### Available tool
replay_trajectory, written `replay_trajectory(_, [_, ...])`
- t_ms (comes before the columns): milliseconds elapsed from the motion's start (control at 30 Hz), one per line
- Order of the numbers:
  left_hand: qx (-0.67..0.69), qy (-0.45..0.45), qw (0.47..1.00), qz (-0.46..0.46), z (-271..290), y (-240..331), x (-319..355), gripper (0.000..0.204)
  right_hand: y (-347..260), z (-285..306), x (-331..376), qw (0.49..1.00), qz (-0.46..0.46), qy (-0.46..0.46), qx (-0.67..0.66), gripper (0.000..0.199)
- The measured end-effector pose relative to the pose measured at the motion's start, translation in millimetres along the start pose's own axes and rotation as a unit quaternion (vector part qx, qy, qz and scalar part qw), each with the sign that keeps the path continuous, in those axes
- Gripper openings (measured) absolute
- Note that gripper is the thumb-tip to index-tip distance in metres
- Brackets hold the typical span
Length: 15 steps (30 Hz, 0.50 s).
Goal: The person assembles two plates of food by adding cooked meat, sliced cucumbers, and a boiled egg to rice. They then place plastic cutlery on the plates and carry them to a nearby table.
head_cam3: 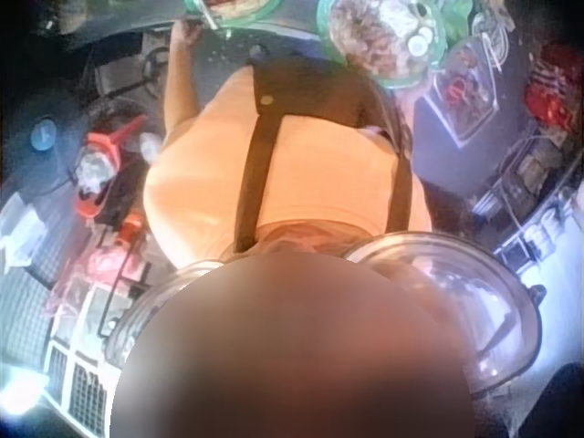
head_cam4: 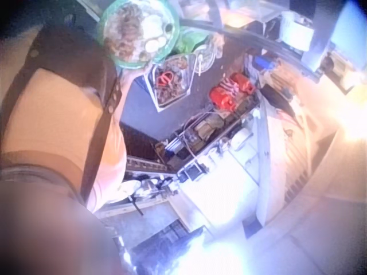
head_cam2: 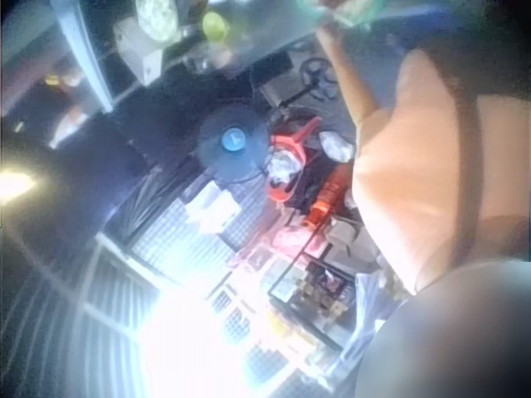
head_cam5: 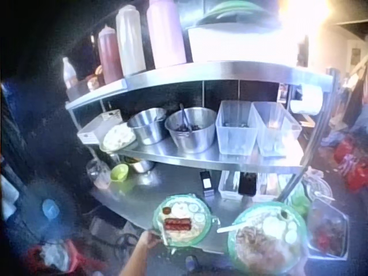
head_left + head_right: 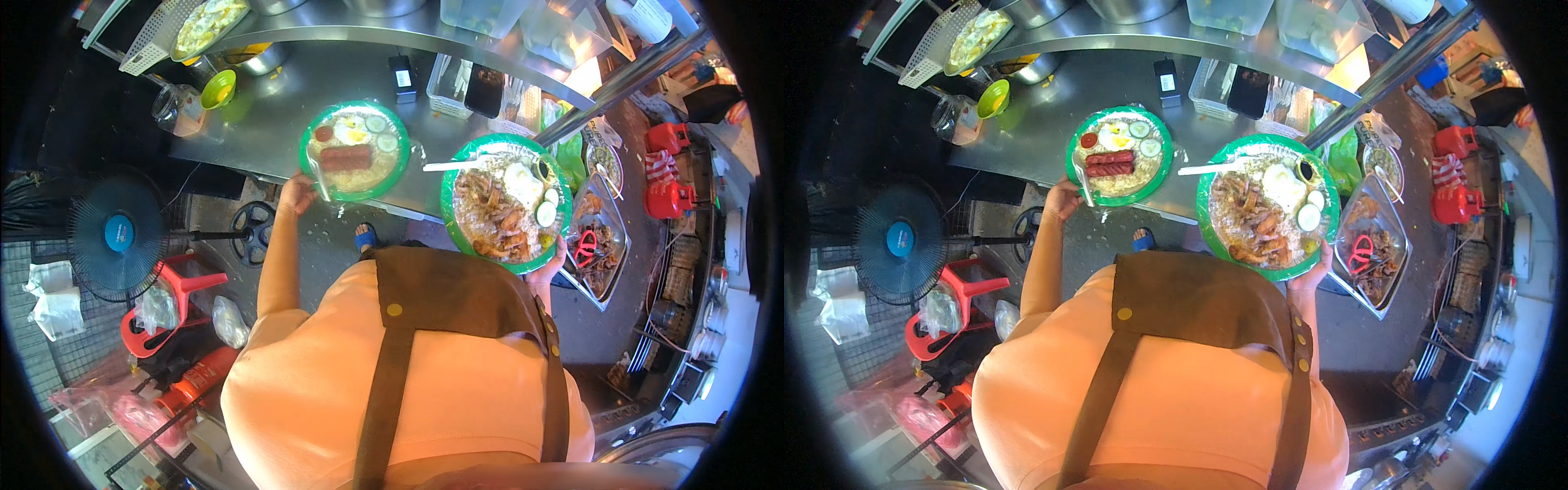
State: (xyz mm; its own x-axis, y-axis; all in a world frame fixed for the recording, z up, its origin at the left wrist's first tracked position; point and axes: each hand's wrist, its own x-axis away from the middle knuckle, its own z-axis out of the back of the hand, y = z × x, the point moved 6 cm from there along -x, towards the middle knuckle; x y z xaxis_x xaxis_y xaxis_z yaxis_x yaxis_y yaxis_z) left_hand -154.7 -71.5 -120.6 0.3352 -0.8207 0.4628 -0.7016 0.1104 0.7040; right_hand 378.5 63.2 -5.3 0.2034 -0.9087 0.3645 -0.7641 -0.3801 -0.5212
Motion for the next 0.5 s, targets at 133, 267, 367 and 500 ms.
replay_trajectory(133, [0.01,0.018,1.0,-0.014,-34.5,-20.7,11.6,0.05,-0.2,12.4,-0.3,0.999,0.027,0.028,0.01,0.055])
replay_trajectory(267, [-0.078,0.057,0.995,-0.001,-21.6,-35.0,7.4,0.045,-3.8,13.9,-5.0,0.999,0.035,0.036,0.021,0.056])
replay_trajectory(367, [-0.61,0.231,0.757,-0.021,3.6,23.5,-6.5,0.024,-2.8,11.7,-5.9,0.997,0.054,0.04,0.025,0.055])
replay_trajectory(500, [-0.663,0.18,0.609,-0.396,-67.3,107.5,-30.6,0.015,4.6,14.0,-12.8,0.997,0.057,0.041,0.011,0.056])
